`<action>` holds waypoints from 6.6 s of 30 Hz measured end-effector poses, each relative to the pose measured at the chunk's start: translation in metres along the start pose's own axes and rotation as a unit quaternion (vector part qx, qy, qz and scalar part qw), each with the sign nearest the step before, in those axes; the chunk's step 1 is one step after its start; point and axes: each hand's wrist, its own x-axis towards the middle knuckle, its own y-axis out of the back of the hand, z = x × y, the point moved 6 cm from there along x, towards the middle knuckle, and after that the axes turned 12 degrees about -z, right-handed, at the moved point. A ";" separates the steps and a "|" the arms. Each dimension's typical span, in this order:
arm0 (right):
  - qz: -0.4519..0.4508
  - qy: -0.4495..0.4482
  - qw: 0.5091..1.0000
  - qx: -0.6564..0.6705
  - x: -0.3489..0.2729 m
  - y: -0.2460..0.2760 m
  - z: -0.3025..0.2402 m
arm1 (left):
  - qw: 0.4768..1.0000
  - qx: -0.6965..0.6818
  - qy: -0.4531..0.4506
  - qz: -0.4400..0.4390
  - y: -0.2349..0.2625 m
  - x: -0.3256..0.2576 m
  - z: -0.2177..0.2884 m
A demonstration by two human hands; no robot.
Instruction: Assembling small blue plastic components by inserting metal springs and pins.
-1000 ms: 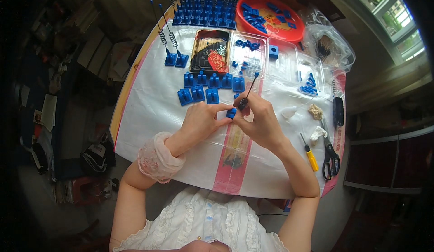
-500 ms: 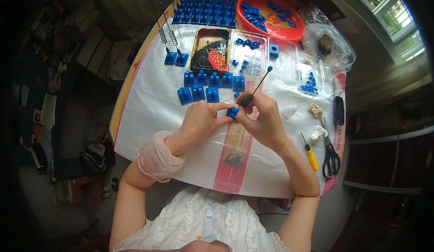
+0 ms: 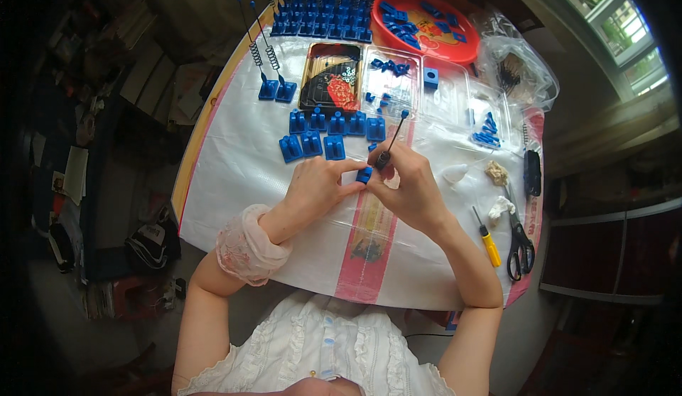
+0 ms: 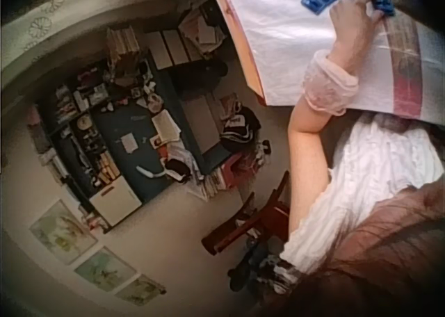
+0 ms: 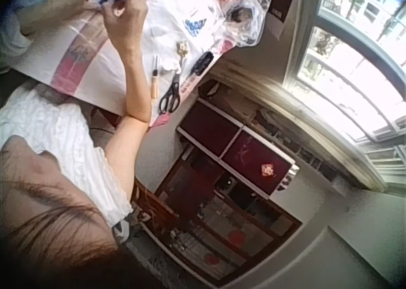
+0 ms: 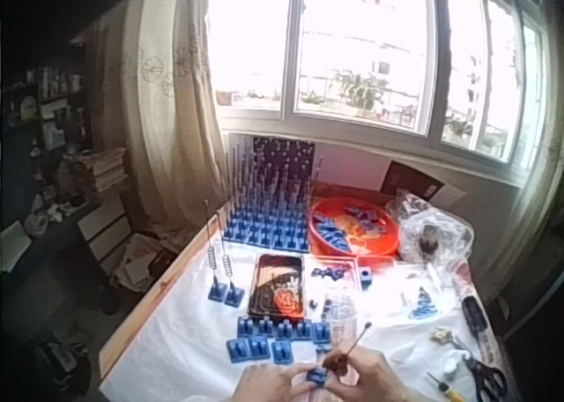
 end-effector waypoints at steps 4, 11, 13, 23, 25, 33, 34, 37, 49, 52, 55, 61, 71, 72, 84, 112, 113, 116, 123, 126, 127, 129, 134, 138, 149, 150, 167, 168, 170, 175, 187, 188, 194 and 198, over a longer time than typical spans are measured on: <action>0.003 -0.003 1.000 0.001 0.000 -0.001 0.001 | 1.000 0.003 0.001 -0.004 0.000 0.001 0.000; 0.014 -0.006 1.000 0.007 -0.001 0.004 -0.002 | 1.000 0.004 0.006 -0.007 -0.001 0.001 -0.001; 0.017 -0.003 1.000 0.009 -0.001 0.005 -0.003 | 1.000 0.006 0.006 -0.005 -0.003 0.001 -0.002; 0.004 -0.007 1.000 0.006 0.000 0.000 0.003 | 1.000 0.009 0.000 0.000 -0.001 0.000 -0.001; 0.004 -0.007 1.000 0.006 -0.001 0.000 0.004 | 1.000 0.011 0.002 0.000 -0.002 0.000 -0.001; 0.027 0.003 1.000 -0.003 -0.003 0.011 -0.006 | 1.000 0.005 -0.003 0.002 -0.003 0.001 -0.003; 0.036 0.002 0.999 -0.007 -0.004 0.014 -0.006 | 1.000 0.006 -0.003 0.001 -0.003 0.001 -0.003; 0.041 0.008 0.999 0.016 -0.004 0.017 -0.003 | 1.000 0.002 -0.002 -0.001 -0.003 0.001 -0.003; 0.016 -0.004 1.000 0.020 -0.003 0.010 0.000 | 1.000 0.008 -0.005 0.001 -0.004 0.001 -0.003; 0.015 -0.005 1.000 0.020 -0.003 0.010 0.000 | 1.000 0.005 -0.006 0.001 -0.004 0.001 -0.003; 0.019 -0.007 0.999 0.026 -0.003 0.009 0.003 | 1.000 0.010 -0.007 -0.001 -0.003 0.000 -0.002; 0.020 -0.006 1.000 0.022 -0.003 0.009 0.003 | 1.000 0.012 -0.005 0.002 -0.004 0.001 -0.003; -0.014 0.004 1.000 0.003 -0.002 0.000 0.001 | 1.000 0.005 -0.008 0.004 -0.002 0.000 0.000; -0.014 0.002 1.000 0.002 -0.001 0.000 0.001 | 1.000 0.006 -0.008 0.006 -0.001 0.000 0.000; -0.039 -0.004 0.999 0.025 -0.001 0.003 -0.001 | 1.000 0.015 0.000 -0.003 -0.002 -0.001 0.001; -0.064 0.016 0.997 0.040 -0.002 0.007 0.003 | 0.999 0.040 0.009 -0.023 -0.006 0.003 0.002; -0.063 0.019 0.997 0.036 -0.001 0.007 0.002 | 0.999 0.048 -0.001 -0.014 -0.006 0.002 0.002; -0.065 0.010 0.997 0.036 -0.001 0.007 0.002 | 0.999 0.039 0.005 -0.020 -0.005 0.002 0.003; -0.055 0.018 0.998 0.036 -0.001 0.007 0.003 | 0.999 0.041 0.003 -0.020 -0.005 0.003 0.003; -0.044 0.029 0.997 0.049 -0.001 0.007 0.001 | 0.999 0.040 0.006 -0.025 -0.006 0.003 0.003; -0.045 0.028 0.997 0.047 -0.001 0.007 0.000 | 0.999 0.041 0.004 -0.023 -0.005 0.003 0.003; -0.051 0.022 0.998 0.041 -0.002 0.008 0.000 | 0.999 0.040 0.006 -0.025 -0.005 0.003 0.003; -0.044 0.030 0.997 0.052 -0.002 0.009 0.000 | 0.999 0.034 0.007 -0.023 -0.004 0.002 0.005; -0.053 0.019 0.997 0.050 -0.001 0.008 0.003 | 0.999 0.026 0.000 -0.028 -0.003 0.003 0.006; -0.057 0.019 0.996 0.065 -0.002 0.008 -0.001 | 0.947 -0.188 -0.090 0.243 0.062 -0.008 0.004; -0.054 0.021 0.996 0.062 -0.002 0.008 -0.001 | 0.929 -0.209 -0.111 0.286 0.066 -0.011 0.003; -0.047 0.028 0.997 0.061 -0.004 0.008 0.000 | 0.906 -0.235 -0.213 0.281 0.047 -0.015 0.016; -0.048 0.029 0.997 0.057 -0.003 0.009 -0.001 | 0.902 -0.236 -0.220 0.288 0.049 -0.014 0.017; -0.050 0.031 0.997 0.049 -0.003 0.009 -0.001 | 0.886 -0.248 -0.232 0.314 0.052 -0.017 0.016; -0.051 0.032 0.997 0.053 -0.002 0.008 -0.001 | 0.858 -0.299 -0.220 0.354 0.058 -0.024 0.009; -0.051 0.025 0.997 0.053 -0.003 0.008 -0.002 | 0.870 -0.289 -0.220 0.333 0.054 -0.018 0.010; -0.050 0.026 0.997 0.053 -0.003 0.010 -0.003 | 0.872 -0.287 -0.219 0.331 0.054 -0.017 0.011; -0.052 0.030 0.997 0.052 -0.003 0.008 -0.003 | 0.877 -0.285 -0.214 0.323 0.051 -0.016 0.009; -0.052 0.023 0.997 0.056 -0.004 0.007 -0.001 | 0.886 -0.267 -0.216 0.312 0.051 -0.014 0.010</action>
